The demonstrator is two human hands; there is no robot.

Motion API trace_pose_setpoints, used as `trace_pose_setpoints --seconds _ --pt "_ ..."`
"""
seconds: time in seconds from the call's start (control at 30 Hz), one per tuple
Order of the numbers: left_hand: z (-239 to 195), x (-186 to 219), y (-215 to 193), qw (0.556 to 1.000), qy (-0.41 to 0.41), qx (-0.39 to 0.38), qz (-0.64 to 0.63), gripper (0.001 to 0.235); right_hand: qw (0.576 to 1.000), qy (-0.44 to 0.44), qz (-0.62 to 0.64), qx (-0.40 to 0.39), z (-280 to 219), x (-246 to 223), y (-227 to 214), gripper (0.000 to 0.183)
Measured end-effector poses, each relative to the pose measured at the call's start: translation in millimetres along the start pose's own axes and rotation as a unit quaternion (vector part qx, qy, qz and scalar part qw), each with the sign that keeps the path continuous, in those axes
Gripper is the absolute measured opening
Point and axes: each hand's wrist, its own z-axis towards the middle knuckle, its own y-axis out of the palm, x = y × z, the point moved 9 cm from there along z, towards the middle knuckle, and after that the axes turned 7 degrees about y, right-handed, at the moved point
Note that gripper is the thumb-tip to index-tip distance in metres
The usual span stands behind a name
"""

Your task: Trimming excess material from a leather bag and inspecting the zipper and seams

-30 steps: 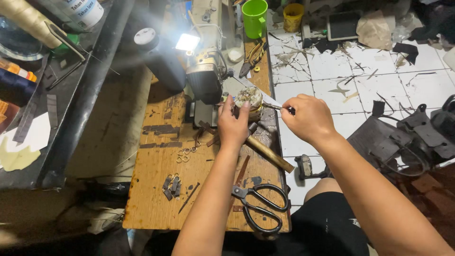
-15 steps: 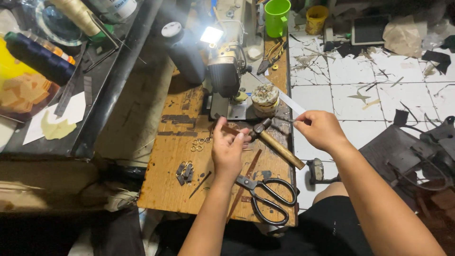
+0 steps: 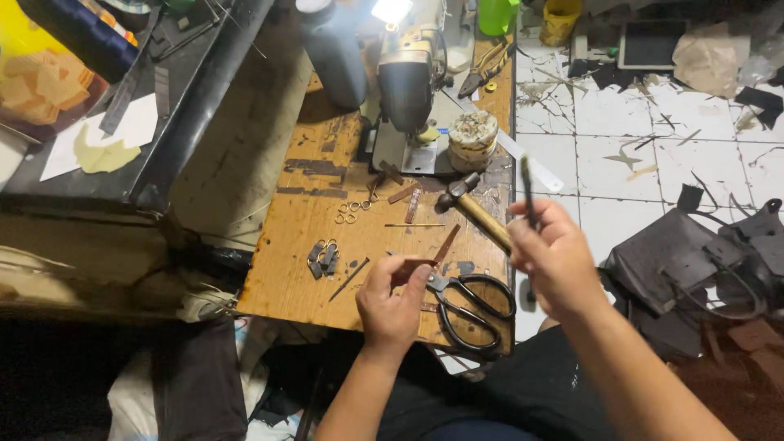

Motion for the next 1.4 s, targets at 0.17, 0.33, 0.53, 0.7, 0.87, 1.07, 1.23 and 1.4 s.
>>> trace_pose_setpoints --seconds 0.17,0.33,0.53,0.7,0.87,1.07,1.23,1.4 --pt "-28 70 -2 0.936 0.307 -0.065 0.16 0.009 0.989 0.147 -0.021 -0.029 -34 77 29 0.019" --pt "-46 70 2 0.921 0.328 -0.122 0.172 0.012 0.986 0.167 0.01 -0.019 -44 99 31 0.025" --pt "-79 -7 -23 0.996 -0.089 0.016 -0.007 0.018 0.992 0.125 0.032 -0.01 -54 100 33 0.025" --pt "-126 -49 -13 0.942 -0.247 0.015 -0.227 0.03 0.994 0.105 0.006 0.012 -57 108 28 0.024" --pt "-130 -37 -14 0.94 -0.277 0.001 -0.198 0.029 0.991 0.135 0.011 0.013 -66 107 37 0.039" --pt "-152 -52 -12 0.885 -0.343 0.067 -0.308 0.034 0.978 0.205 0.035 -0.003 -72 117 43 0.018" --pt "-151 -48 -12 0.875 -0.364 0.046 -0.315 0.035 0.984 0.177 0.026 0.013 -71 118 38 0.012" --pt "-150 -48 -18 0.864 -0.398 0.066 -0.302 0.032 0.985 0.169 0.025 -0.005 -71 120 34 0.013"
